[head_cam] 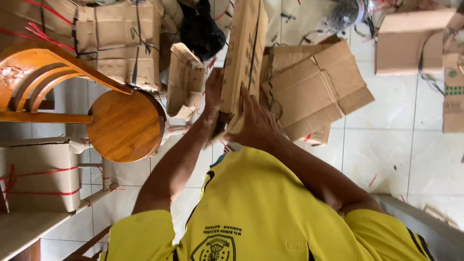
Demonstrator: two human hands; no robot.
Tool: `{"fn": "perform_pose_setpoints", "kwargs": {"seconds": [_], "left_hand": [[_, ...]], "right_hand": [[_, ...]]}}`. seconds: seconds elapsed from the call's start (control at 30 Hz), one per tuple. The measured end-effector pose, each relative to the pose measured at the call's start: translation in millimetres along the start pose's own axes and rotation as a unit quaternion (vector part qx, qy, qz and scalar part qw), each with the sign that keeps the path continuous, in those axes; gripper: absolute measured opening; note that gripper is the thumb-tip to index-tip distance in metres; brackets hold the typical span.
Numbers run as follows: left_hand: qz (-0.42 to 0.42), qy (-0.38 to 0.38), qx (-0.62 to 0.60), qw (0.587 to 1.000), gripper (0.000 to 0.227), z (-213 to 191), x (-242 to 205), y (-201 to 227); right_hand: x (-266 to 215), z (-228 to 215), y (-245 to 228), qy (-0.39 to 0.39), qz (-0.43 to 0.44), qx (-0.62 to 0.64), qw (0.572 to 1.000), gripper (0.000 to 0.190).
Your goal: Cutting plastic ties on bundles of cardboard and flattening the boxes for storage or disposal.
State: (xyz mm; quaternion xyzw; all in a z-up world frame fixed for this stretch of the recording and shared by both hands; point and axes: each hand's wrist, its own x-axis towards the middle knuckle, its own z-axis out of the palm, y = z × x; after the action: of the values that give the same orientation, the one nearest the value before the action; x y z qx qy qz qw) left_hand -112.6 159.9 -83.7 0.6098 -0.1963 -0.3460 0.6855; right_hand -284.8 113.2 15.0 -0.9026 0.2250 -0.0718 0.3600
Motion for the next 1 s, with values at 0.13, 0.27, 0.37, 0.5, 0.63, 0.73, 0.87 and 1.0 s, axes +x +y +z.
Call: {"fn": "perform_pose_setpoints", "kwargs": {"seconds": [0.13, 0.27, 0.37, 0.5, 0.63, 0.73, 0.87, 1.0], "left_hand": [[0.006, -0.027, -0.03, 0.999, 0.022, 5.5, -1.9, 19.1], [-0.001, -0.092, -0.074, 0.993, 0.03, 1.7, -7.0, 41.6], [0.012, -0.141, -0.031, 0.989, 0.025, -7.4, 3.9, 24.6], [-0.023, -0.188, -0.086, 0.978, 0.026, -20.2, 17.6, 21.5], [0.002, -0.224, 0.032, 0.974, 0.024, -19.2, 5.0, 58.5], [0.007, -0.212, 0.122, 0.97, 0.028, -22.8, -8.6, 78.2], [-0.041, -0.143, 0.132, 0.98, 0.035, -34.0, -23.5, 90.0], [-0.054, -0.129, 0.035, 0.99, 0.03, -47.6, -27.9, 64.2]], "right_hand": [[5.2, 7.7, -6.2, 0.03, 0.022, -0.033, 0.999, 0.138], [2.1, 35.9, 1.4, 0.113, 0.004, -0.103, 0.988, 0.128], [-0.9, 59.1, 17.6, 0.258, -0.067, -0.207, 0.941, 0.104], [-2.8, 70.1, 24.3, 0.253, -0.081, -0.19, 0.945, 0.101], [-3.8, 86.1, 35.7, 0.261, -0.025, -0.167, 0.95, 0.101], [-6.7, 80.4, 25.4, 0.23, 0.035, -0.095, 0.968, 0.109], [-7.9, 61.7, 5.0, 0.179, 0.08, -0.012, 0.981, 0.124], [-9.7, 52.4, -3.1, 0.164, 0.083, 0.004, 0.983, 0.124]]}}
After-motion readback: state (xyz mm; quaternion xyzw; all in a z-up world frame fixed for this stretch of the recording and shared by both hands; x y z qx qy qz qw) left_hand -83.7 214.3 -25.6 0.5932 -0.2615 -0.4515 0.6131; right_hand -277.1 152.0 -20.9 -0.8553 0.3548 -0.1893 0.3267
